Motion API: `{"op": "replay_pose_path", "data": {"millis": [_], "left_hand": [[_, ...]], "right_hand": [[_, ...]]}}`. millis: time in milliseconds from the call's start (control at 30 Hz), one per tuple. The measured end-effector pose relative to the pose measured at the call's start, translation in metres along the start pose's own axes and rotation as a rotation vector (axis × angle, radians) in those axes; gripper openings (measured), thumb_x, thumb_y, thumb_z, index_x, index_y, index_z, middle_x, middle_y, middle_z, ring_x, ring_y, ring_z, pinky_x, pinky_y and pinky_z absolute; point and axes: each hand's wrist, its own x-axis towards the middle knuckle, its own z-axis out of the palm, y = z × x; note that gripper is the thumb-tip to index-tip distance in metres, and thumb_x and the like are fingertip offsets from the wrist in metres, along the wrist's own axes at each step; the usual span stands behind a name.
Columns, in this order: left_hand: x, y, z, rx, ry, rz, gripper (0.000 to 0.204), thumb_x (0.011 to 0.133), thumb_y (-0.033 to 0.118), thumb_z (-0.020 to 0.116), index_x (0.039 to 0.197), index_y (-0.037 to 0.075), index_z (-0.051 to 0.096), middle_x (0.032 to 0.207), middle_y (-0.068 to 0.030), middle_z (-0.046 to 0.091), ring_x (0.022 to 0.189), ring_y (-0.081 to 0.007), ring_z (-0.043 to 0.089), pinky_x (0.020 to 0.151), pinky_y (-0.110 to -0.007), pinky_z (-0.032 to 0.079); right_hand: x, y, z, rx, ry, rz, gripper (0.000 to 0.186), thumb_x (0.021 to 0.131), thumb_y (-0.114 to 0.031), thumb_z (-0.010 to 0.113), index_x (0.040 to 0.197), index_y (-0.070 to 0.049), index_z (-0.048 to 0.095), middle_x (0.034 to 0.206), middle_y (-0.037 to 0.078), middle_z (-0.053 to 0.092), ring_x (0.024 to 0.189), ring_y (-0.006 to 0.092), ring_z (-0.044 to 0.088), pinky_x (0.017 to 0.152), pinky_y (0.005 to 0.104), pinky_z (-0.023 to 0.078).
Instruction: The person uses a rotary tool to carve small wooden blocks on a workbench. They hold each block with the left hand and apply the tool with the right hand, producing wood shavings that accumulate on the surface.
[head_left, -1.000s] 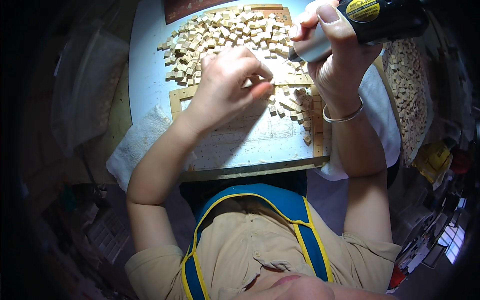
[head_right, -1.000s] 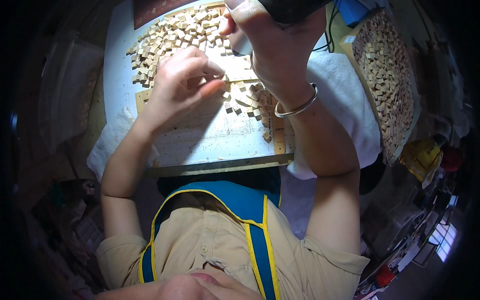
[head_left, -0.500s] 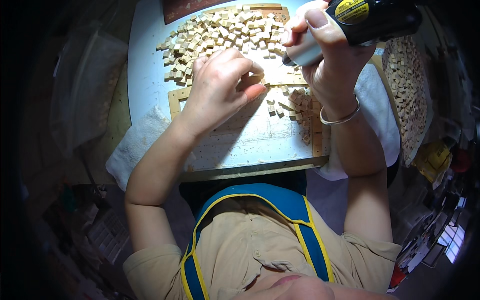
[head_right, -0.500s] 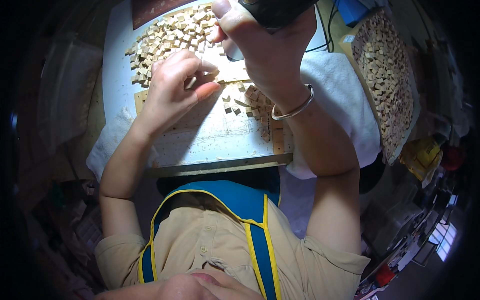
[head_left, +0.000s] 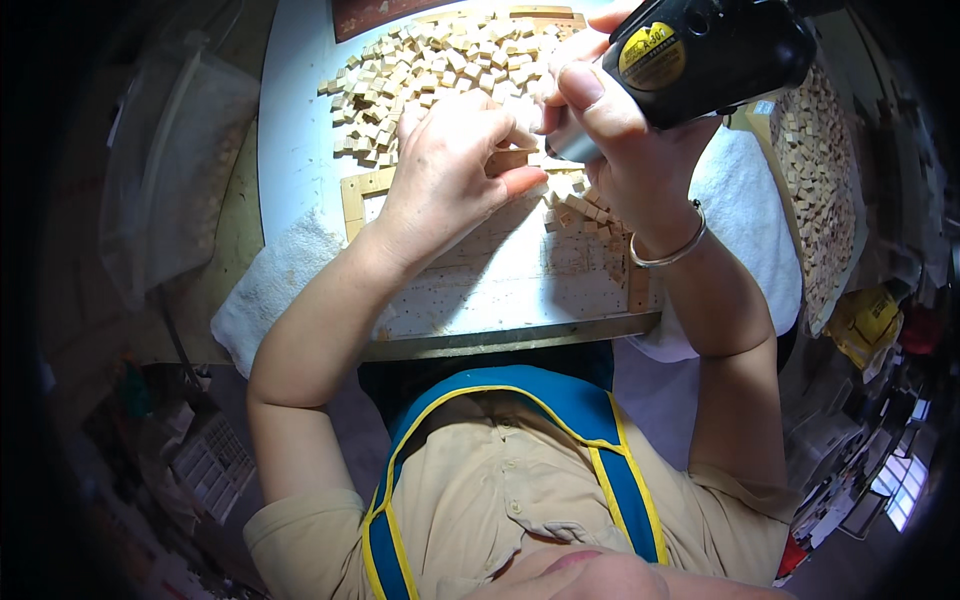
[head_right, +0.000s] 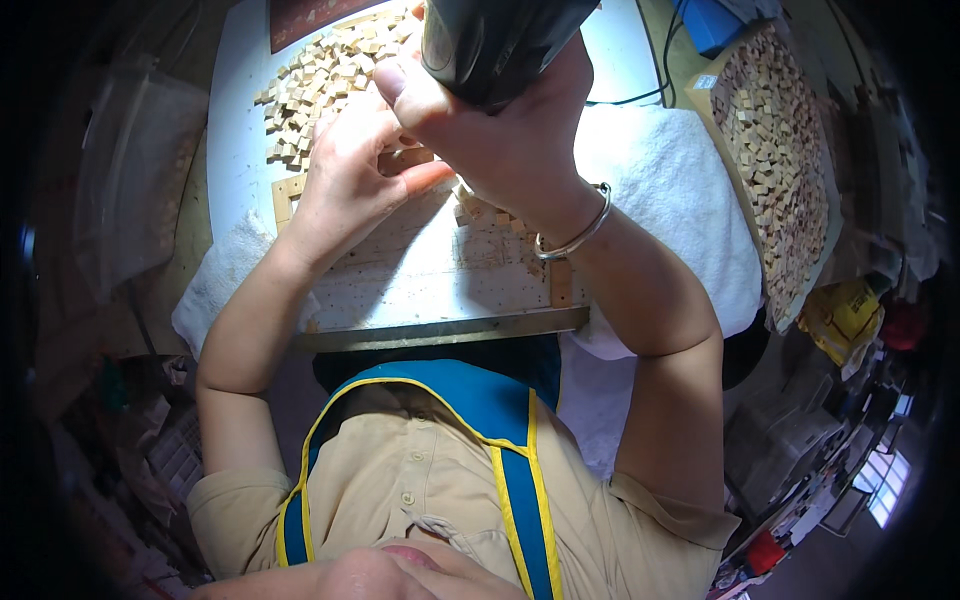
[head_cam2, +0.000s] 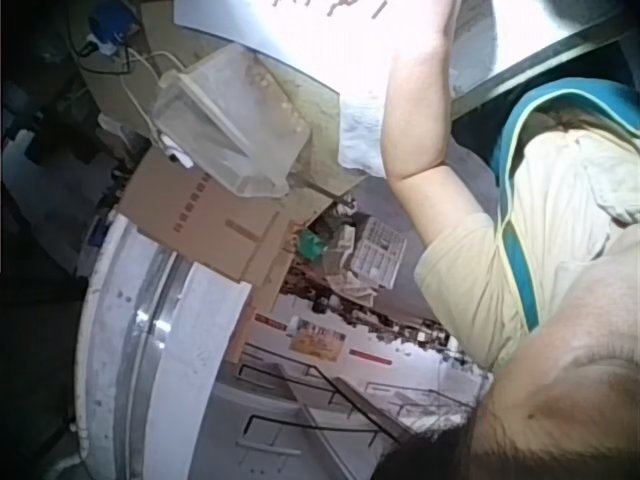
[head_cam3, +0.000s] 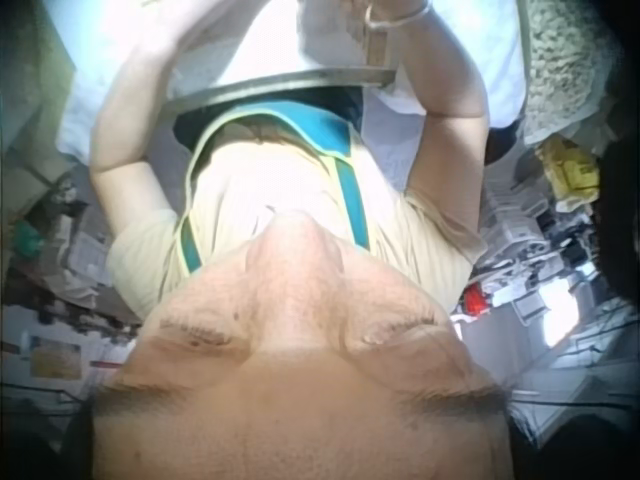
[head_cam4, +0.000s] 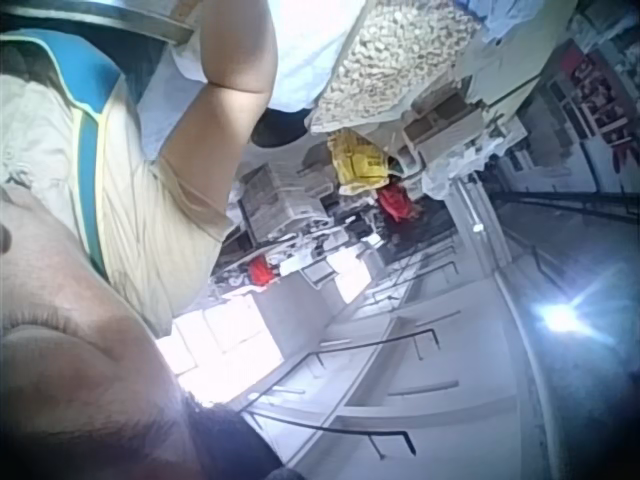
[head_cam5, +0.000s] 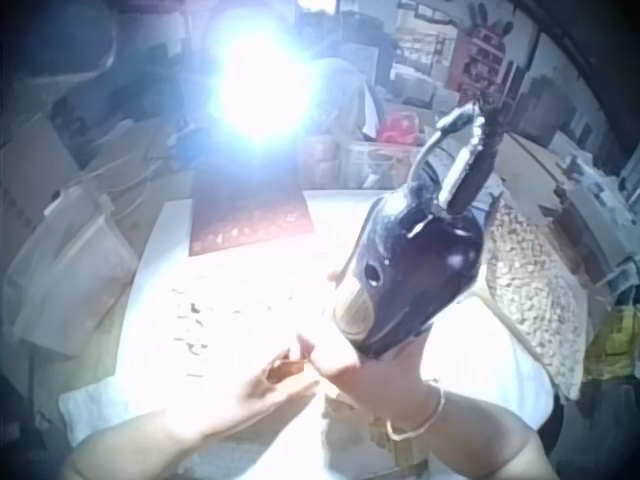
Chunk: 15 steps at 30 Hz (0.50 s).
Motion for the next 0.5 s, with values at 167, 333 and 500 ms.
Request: {"op": "replay_pose_path", "data": {"millis": [167, 333, 500], "left_hand": [[0.0001, -0.0024, 0.0014, -0.027, 0.005, 0.013, 0.025, 0.075, 0.025, 0.088, 0.087, 0.013, 0.070, 0.084, -0.0021, 0.066, 0.086, -0.0225, 0.061, 0.084, -0.040, 0.040], [0.0006, -0.0021, 0.0019, -0.082, -0.008, -0.023, 0.024, 0.074, 0.024, 0.088, 0.084, 0.012, 0.070, 0.085, -0.0025, 0.066, 0.087, -0.0231, 0.062, 0.083, -0.041, 0.041], [0.0012, -0.0016, 0.0023, -0.093, -0.001, -0.028, 0.023, 0.073, 0.023, 0.088, 0.083, 0.011, 0.071, 0.086, -0.0030, 0.066, 0.086, -0.0235, 0.062, 0.083, -0.041, 0.042]], "right_hand": [[-0.0034, 0.0046, 0.0017, 0.096, -0.014, 0.016, 0.064, 0.078, 0.007, 0.076, 0.133, 0.003, 0.043, 0.095, 0.007, 0.066, 0.085, 0.0173, 0.069, 0.077, 0.0341, 0.059], [-0.0042, 0.0062, -0.0022, 0.013, -0.063, -0.014, 0.064, 0.079, 0.005, 0.077, 0.133, 0.003, 0.043, 0.100, 0.009, 0.067, 0.089, 0.0172, 0.069, 0.080, 0.0342, 0.059], [-0.0037, 0.0052, 0.0010, 0.068, -0.043, 0.006, 0.063, 0.080, 0.005, 0.077, 0.132, 0.003, 0.041, 0.098, 0.009, 0.066, 0.088, 0.0171, 0.069, 0.080, 0.0340, 0.059]]}}
